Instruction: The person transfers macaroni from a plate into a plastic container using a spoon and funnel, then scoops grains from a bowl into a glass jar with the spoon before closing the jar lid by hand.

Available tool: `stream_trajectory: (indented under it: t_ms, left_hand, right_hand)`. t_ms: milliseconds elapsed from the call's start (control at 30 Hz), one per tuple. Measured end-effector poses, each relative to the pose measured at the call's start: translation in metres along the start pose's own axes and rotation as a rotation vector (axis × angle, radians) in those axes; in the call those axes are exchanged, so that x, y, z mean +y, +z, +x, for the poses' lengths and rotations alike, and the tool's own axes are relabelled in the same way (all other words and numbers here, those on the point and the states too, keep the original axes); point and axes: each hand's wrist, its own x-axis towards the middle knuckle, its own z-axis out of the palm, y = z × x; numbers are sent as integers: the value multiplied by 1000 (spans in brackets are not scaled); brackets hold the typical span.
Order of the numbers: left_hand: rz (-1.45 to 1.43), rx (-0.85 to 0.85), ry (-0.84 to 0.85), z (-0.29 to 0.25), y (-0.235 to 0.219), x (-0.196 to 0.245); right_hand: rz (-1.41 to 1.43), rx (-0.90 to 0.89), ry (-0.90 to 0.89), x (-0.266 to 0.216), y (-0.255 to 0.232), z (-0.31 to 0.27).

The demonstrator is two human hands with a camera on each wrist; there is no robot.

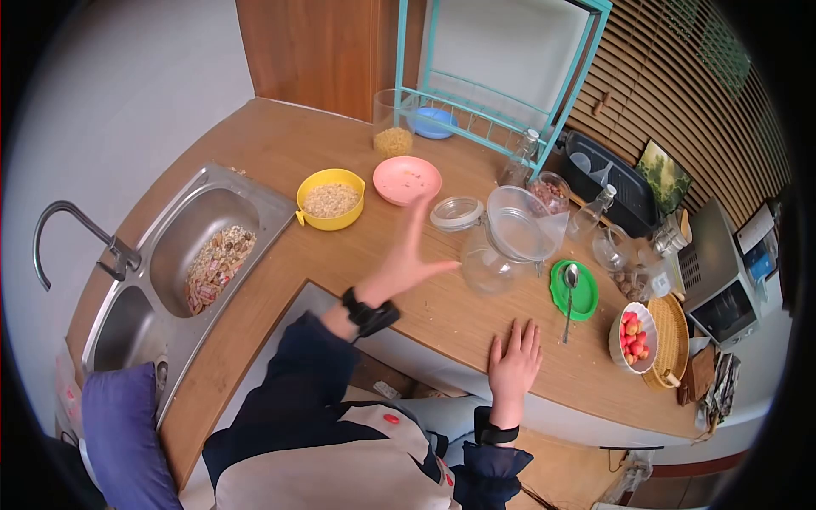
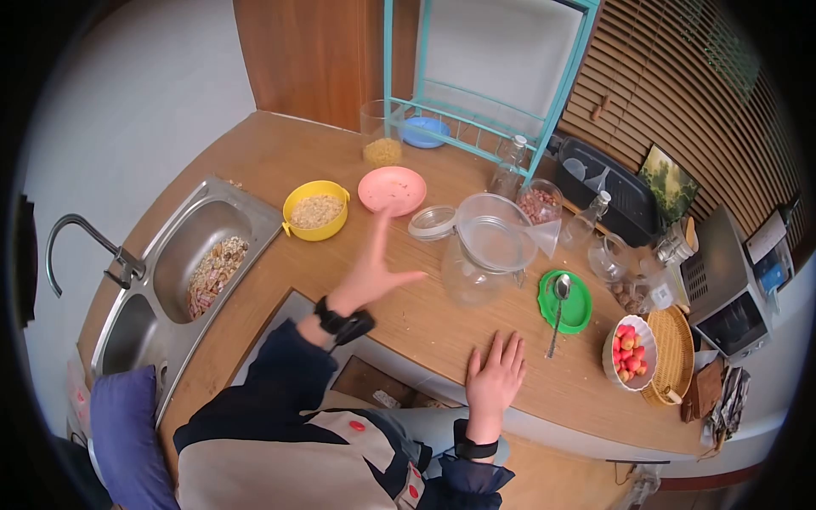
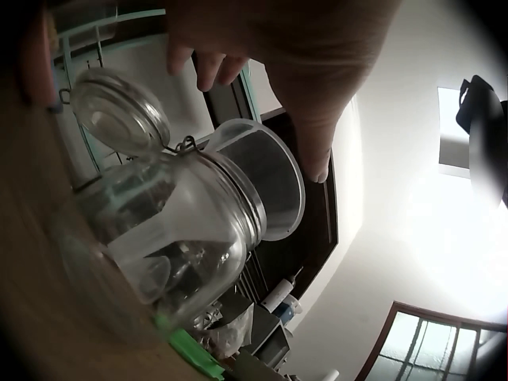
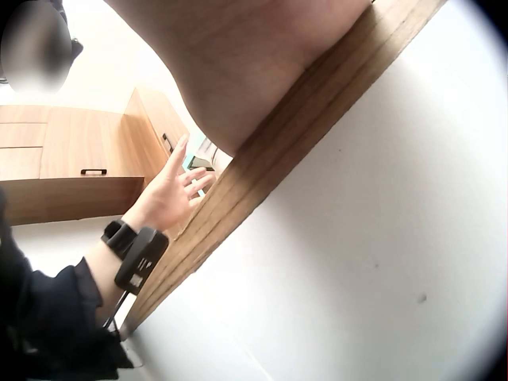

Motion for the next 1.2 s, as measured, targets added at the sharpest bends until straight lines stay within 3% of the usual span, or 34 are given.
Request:
stream_trajectory:
  t_ms: [200,300,433,533,1100,1200]
  left_hand:
    - [780,173,-160,-39,-81,-60]
    - [672,139,-245,-45,-98,-83]
    - [634,179,-141,-41,-93,-88]
    - [537,183,-201,-38,-89,-87]
    - [164,-50,-252,-73,-44,-1]
    - [129,-101,-186,-72,-37,1]
  right_hand:
    - [13,-1,11,-2,-2,0]
    - [12,0,12,-1,-3,1]
    - [19,22,-1,1,0,0]
    - [13,34,10,0,1,0]
    - [47,35,51,-1,-3,-1]
    - [53,32,53,-1,-2,-1]
